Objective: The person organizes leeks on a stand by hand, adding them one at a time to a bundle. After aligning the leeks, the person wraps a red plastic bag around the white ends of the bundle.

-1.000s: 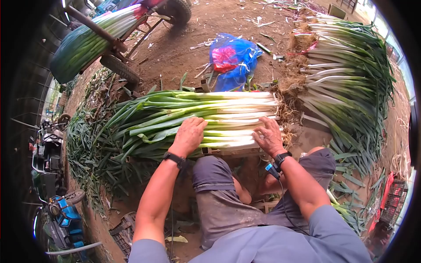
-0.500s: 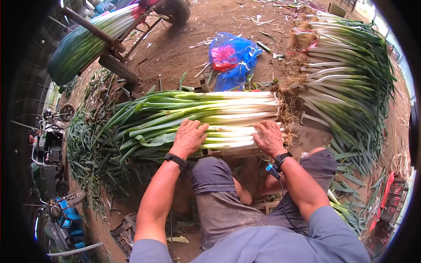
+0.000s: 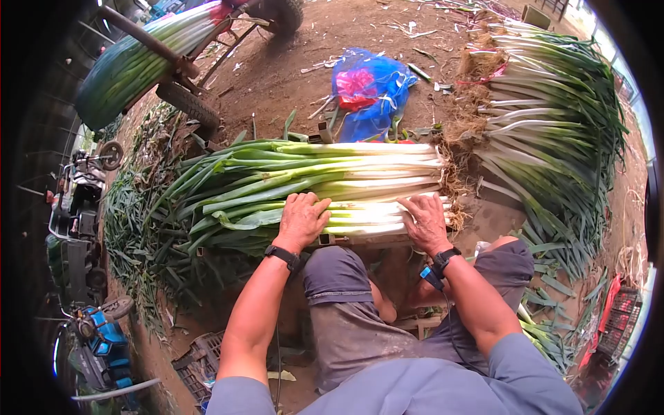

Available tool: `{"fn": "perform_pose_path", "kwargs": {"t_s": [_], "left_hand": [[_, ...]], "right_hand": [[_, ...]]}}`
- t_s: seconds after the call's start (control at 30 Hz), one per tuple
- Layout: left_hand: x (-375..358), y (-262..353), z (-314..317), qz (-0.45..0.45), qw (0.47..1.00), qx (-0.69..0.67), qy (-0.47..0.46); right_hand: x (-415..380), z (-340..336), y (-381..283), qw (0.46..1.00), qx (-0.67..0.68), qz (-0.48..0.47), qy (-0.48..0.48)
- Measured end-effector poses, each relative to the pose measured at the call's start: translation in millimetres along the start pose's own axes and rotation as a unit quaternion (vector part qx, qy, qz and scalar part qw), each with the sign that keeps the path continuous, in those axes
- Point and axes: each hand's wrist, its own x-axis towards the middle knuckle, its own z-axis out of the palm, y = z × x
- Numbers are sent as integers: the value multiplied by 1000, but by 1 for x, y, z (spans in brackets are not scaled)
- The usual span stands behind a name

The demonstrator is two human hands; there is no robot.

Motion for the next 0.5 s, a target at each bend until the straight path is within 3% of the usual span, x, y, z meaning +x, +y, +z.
{"fn": "perform_pose_path", "kwargs": {"t_s": [0.2,0.27,0.4,0.5], "left_hand": [[8,-2,6,-27,999,6,-30],[5,-3,8,-8,1000,-19,-11],[1,-4,14,26,998,-21,51],[5,-2,6,34,999,-7,35]], "right_hand": [[13,-8,4,999,-14,-24,-28],[18,-8,-1,997,15,38,-66],[26,3,-7,1000,13,2,1],[40,11,-13,997,1,-31,66]]}}
